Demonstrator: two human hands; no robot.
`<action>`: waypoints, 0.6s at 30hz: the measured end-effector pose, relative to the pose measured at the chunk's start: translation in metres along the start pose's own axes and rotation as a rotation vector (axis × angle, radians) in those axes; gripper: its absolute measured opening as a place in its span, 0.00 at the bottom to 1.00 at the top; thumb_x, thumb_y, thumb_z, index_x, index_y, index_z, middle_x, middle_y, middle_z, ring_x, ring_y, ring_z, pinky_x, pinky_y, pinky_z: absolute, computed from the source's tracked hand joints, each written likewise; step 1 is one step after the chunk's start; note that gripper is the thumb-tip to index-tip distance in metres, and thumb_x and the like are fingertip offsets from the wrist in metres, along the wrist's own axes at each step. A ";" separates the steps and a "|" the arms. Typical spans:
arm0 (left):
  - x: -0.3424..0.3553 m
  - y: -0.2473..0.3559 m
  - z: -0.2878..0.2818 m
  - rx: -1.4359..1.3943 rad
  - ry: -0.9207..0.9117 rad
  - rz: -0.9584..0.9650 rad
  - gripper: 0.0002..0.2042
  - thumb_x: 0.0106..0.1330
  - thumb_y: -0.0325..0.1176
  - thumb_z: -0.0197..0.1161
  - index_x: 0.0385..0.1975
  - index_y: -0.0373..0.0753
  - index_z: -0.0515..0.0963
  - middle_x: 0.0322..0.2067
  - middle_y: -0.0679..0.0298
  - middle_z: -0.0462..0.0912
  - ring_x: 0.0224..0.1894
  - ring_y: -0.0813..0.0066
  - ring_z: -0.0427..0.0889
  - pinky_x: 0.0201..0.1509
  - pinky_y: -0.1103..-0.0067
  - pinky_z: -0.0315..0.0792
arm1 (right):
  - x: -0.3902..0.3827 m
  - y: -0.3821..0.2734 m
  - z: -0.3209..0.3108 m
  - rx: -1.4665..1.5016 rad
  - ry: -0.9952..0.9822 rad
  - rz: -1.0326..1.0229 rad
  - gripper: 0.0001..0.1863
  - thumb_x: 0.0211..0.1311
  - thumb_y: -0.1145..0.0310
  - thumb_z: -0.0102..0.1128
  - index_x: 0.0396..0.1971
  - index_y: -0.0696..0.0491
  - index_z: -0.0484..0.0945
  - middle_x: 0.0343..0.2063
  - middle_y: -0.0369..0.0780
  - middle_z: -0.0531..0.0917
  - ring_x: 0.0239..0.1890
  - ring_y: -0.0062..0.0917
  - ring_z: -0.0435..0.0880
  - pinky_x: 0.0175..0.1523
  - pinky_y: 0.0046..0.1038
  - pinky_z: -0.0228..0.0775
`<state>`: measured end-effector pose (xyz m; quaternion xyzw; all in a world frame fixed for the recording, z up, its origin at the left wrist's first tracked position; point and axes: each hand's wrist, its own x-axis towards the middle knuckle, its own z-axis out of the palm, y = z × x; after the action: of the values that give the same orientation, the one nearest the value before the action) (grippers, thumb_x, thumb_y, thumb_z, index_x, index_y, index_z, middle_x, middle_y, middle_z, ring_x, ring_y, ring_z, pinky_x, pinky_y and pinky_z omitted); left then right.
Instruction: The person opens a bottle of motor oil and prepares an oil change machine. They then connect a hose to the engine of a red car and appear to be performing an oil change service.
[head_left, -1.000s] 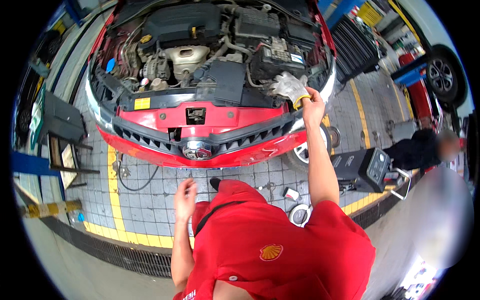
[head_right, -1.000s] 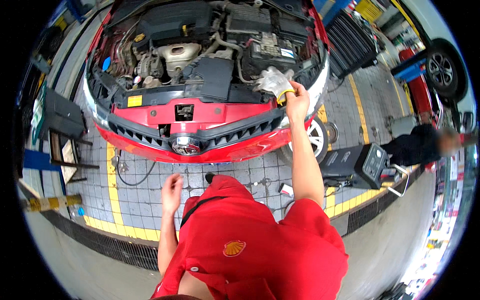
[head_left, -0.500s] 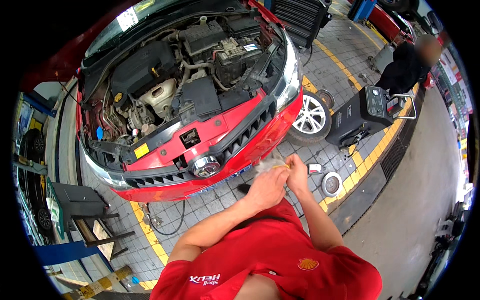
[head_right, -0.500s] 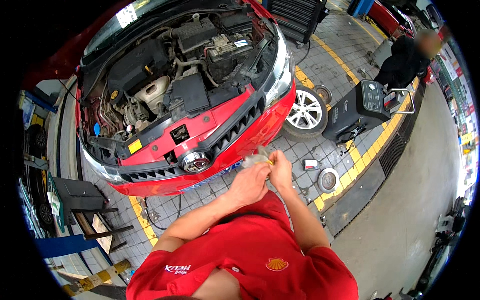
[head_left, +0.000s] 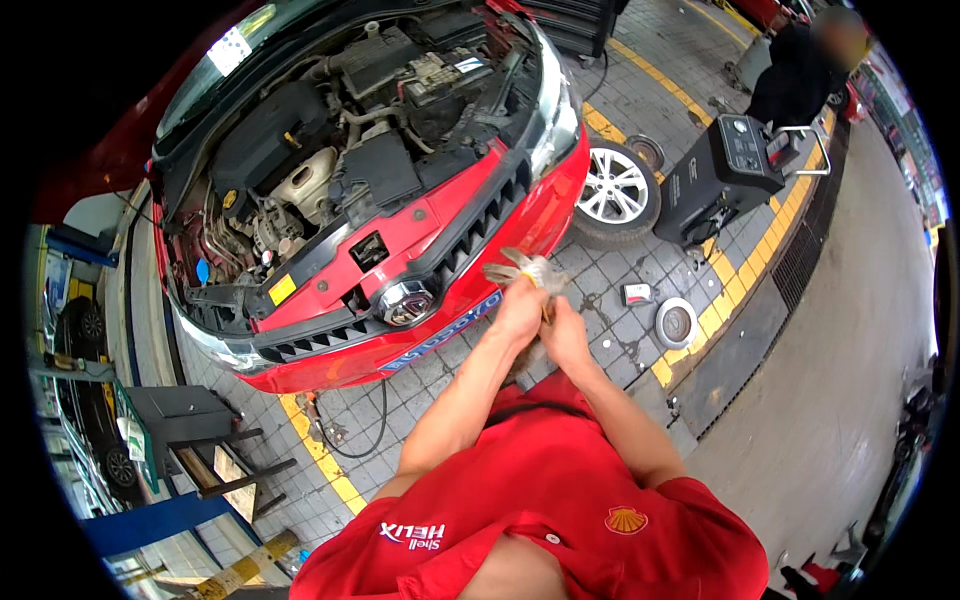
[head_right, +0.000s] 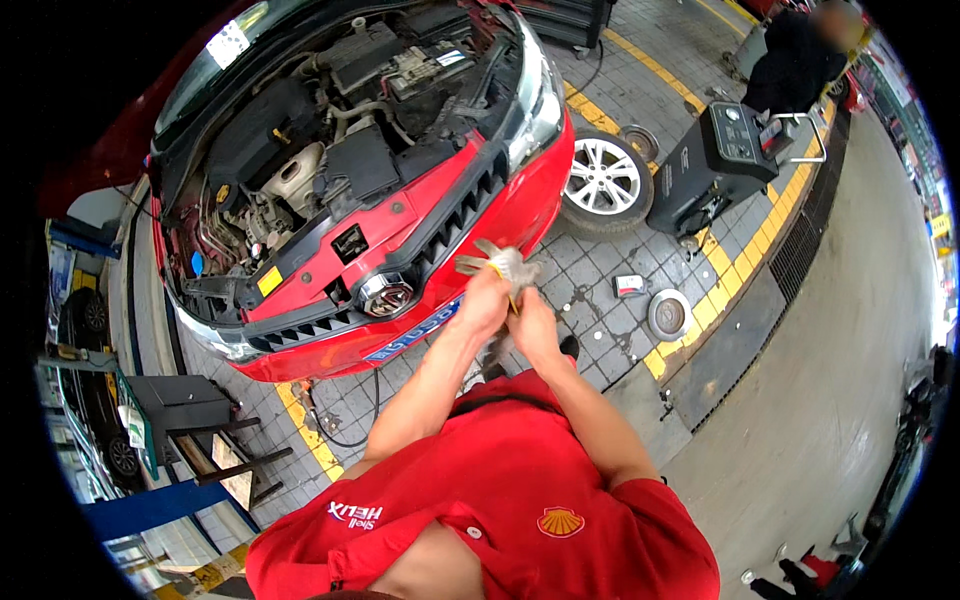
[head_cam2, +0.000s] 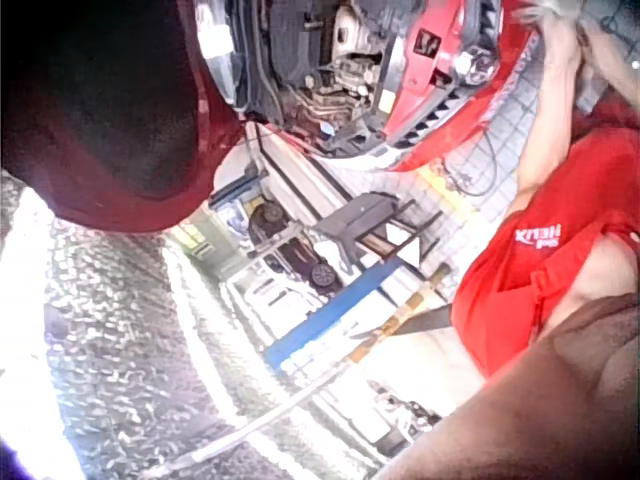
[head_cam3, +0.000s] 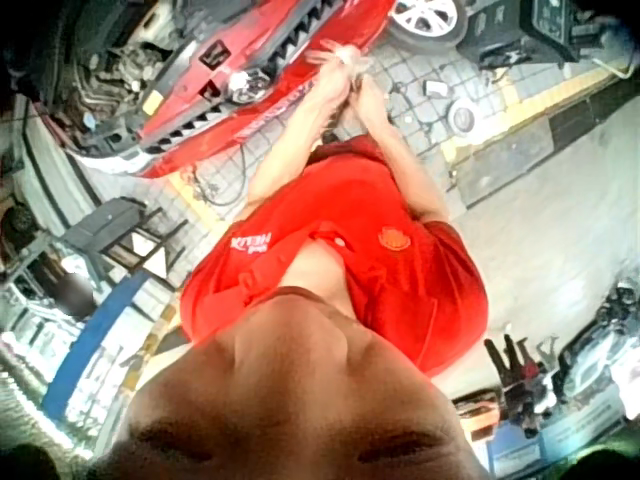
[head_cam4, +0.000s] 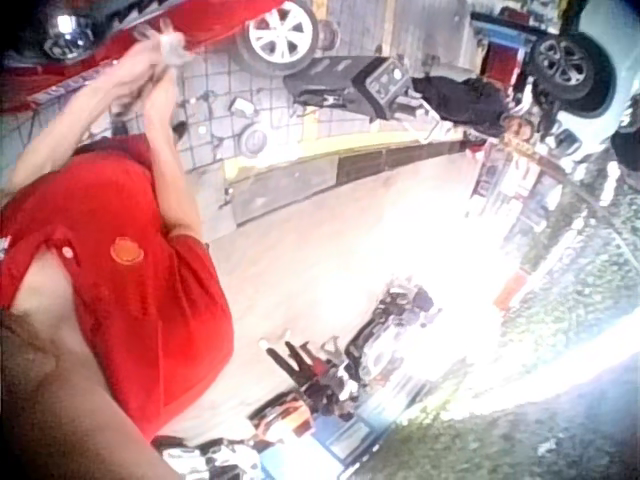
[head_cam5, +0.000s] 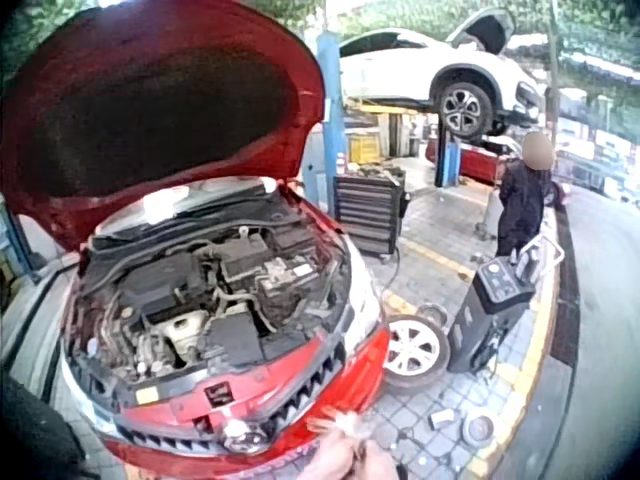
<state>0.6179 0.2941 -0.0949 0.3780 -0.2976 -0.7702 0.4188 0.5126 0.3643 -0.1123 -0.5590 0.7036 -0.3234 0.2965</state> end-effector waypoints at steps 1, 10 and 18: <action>-0.001 0.006 0.005 -0.094 0.020 0.049 0.26 0.66 0.15 0.47 0.65 0.30 0.72 0.56 0.54 0.84 0.56 0.62 0.85 0.60 0.70 0.78 | 0.004 -0.011 -0.010 0.031 -0.019 0.010 0.13 0.61 0.73 0.69 0.38 0.56 0.72 0.34 0.56 0.84 0.40 0.58 0.84 0.46 0.53 0.75; 0.038 0.035 0.057 0.192 0.172 0.002 0.22 0.78 0.46 0.57 0.57 0.33 0.82 0.49 0.58 0.88 0.49 0.69 0.86 0.53 0.68 0.78 | 0.056 -0.006 -0.055 0.018 -0.007 -0.309 0.13 0.61 0.73 0.67 0.41 0.55 0.71 0.38 0.52 0.83 0.42 0.55 0.84 0.46 0.52 0.76; 0.097 -0.009 0.019 0.302 0.314 0.139 0.29 0.78 0.58 0.57 0.59 0.35 0.84 0.47 0.56 0.91 0.41 0.68 0.88 0.45 0.73 0.77 | 0.067 -0.015 -0.079 0.082 -0.170 -0.470 0.13 0.61 0.73 0.66 0.41 0.55 0.71 0.37 0.51 0.83 0.42 0.55 0.84 0.46 0.51 0.77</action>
<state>0.5625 0.2164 -0.1238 0.5305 -0.3660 -0.6177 0.4506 0.4468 0.3063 -0.0556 -0.7199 0.5131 -0.3635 0.2939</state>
